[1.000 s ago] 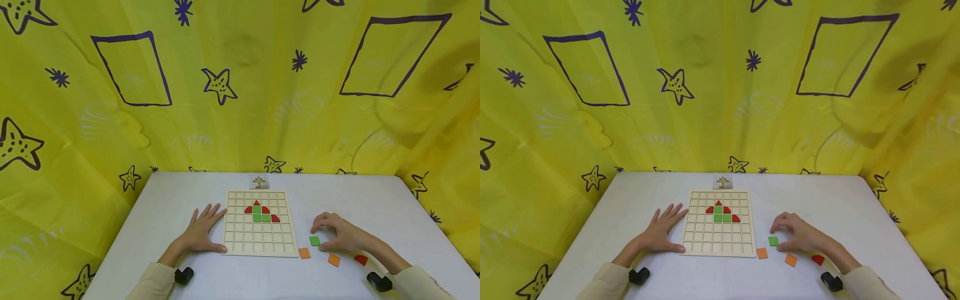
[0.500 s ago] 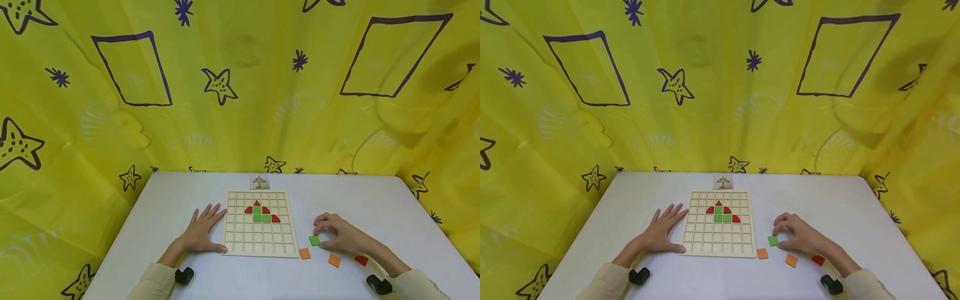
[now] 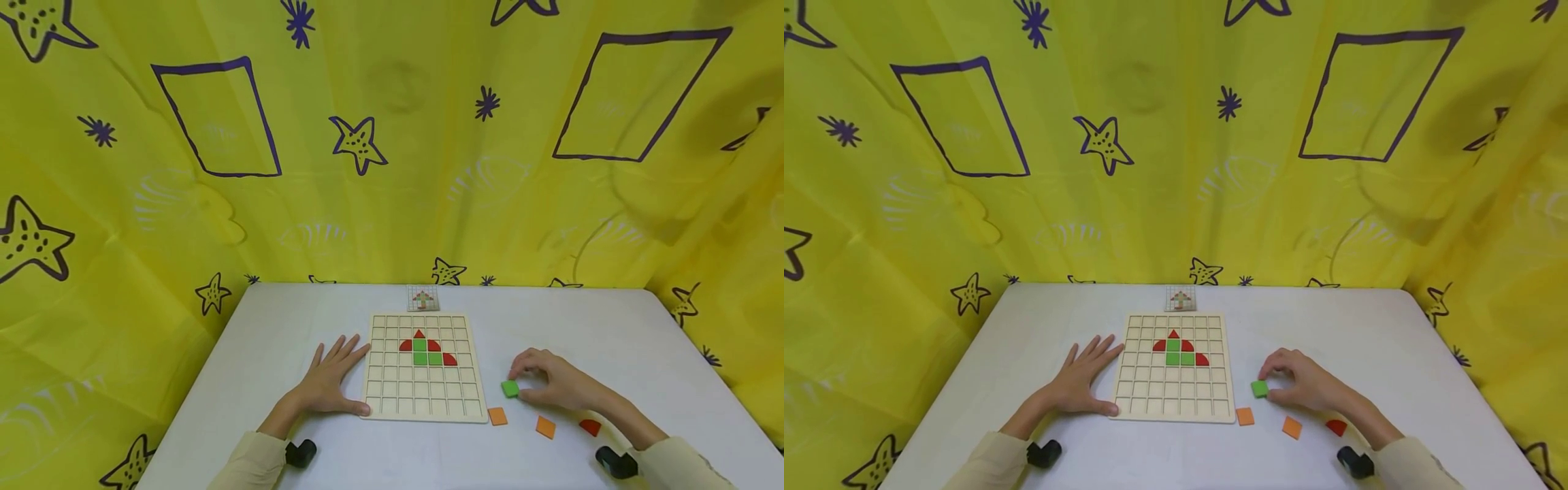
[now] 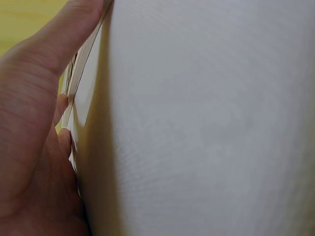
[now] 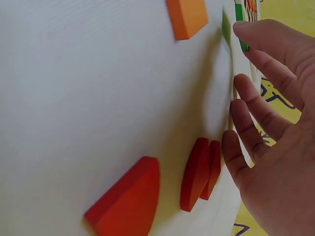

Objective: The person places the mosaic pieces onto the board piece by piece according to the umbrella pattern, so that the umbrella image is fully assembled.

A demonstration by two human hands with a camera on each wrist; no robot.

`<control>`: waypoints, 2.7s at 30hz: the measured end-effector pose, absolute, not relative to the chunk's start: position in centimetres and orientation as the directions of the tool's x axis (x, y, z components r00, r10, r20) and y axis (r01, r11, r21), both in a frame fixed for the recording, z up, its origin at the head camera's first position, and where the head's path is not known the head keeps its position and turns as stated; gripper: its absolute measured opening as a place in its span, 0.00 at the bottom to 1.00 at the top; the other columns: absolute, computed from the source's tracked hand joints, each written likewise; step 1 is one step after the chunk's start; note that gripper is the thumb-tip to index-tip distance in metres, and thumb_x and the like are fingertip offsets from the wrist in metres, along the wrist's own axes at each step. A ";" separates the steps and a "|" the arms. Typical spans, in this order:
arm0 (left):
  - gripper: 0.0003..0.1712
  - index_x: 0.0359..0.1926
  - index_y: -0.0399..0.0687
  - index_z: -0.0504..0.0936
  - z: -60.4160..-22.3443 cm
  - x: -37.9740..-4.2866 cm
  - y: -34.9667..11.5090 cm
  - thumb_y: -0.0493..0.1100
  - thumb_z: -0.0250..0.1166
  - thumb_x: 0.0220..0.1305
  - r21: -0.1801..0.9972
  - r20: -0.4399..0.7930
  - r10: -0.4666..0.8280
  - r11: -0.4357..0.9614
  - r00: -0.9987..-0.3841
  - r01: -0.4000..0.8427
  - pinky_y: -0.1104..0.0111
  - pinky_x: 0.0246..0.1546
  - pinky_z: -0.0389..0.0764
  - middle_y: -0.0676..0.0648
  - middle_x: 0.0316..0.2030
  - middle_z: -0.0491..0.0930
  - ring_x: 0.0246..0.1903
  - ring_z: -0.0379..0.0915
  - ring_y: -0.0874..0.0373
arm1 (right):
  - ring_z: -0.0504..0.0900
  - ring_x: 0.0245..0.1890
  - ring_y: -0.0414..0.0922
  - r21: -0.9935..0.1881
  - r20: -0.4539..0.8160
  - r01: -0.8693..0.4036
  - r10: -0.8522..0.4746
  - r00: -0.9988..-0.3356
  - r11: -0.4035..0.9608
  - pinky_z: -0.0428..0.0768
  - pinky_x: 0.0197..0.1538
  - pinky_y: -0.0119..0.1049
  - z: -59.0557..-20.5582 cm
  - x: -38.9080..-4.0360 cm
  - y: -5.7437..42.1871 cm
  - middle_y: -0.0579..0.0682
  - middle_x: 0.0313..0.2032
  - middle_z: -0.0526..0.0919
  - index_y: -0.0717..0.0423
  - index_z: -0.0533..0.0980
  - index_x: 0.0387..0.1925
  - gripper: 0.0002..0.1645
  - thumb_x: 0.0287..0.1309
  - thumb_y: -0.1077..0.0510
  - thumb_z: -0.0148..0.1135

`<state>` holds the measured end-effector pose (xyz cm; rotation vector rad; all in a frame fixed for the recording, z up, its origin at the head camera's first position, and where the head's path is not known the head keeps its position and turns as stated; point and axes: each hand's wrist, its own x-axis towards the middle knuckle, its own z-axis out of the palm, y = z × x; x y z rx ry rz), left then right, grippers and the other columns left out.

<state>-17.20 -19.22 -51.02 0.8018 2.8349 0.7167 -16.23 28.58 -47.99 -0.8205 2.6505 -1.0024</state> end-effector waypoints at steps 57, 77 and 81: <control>0.68 0.81 0.55 0.58 -50.4 -17.6 -18.9 0.74 0.77 0.43 0.444 -0.056 0.501 0.787 -0.863 0.428 0.32 0.72 0.31 0.43 0.81 0.48 0.80 0.35 0.37 | 0.78 0.37 0.50 -0.820 0.138 -0.363 -0.462 -0.876 0.444 0.78 0.37 0.32 -47.7 -21.6 12.0 0.51 0.42 0.81 0.54 0.84 0.44 0.12 0.58 0.61 0.75; 0.68 0.81 0.56 0.58 -50.4 -17.5 -18.8 0.74 0.77 0.43 0.437 -0.073 0.493 0.797 -0.867 0.417 0.33 0.73 0.31 0.44 0.81 0.47 0.80 0.35 0.38 | 0.71 0.33 0.44 -0.768 0.110 -0.338 -0.409 -0.906 0.543 0.70 0.38 0.33 -49.0 -21.0 10.2 0.49 0.35 0.79 0.57 0.86 0.40 0.11 0.53 0.64 0.77; 0.68 0.81 0.56 0.58 -50.4 -17.5 -18.9 0.74 0.77 0.43 0.436 -0.076 0.489 0.800 -0.869 0.412 0.32 0.72 0.31 0.44 0.81 0.47 0.80 0.35 0.38 | 0.72 0.33 0.45 -0.740 0.141 -0.382 -0.427 -0.893 0.553 0.71 0.38 0.33 -49.3 -21.2 10.0 0.48 0.34 0.80 0.57 0.86 0.38 0.11 0.52 0.64 0.78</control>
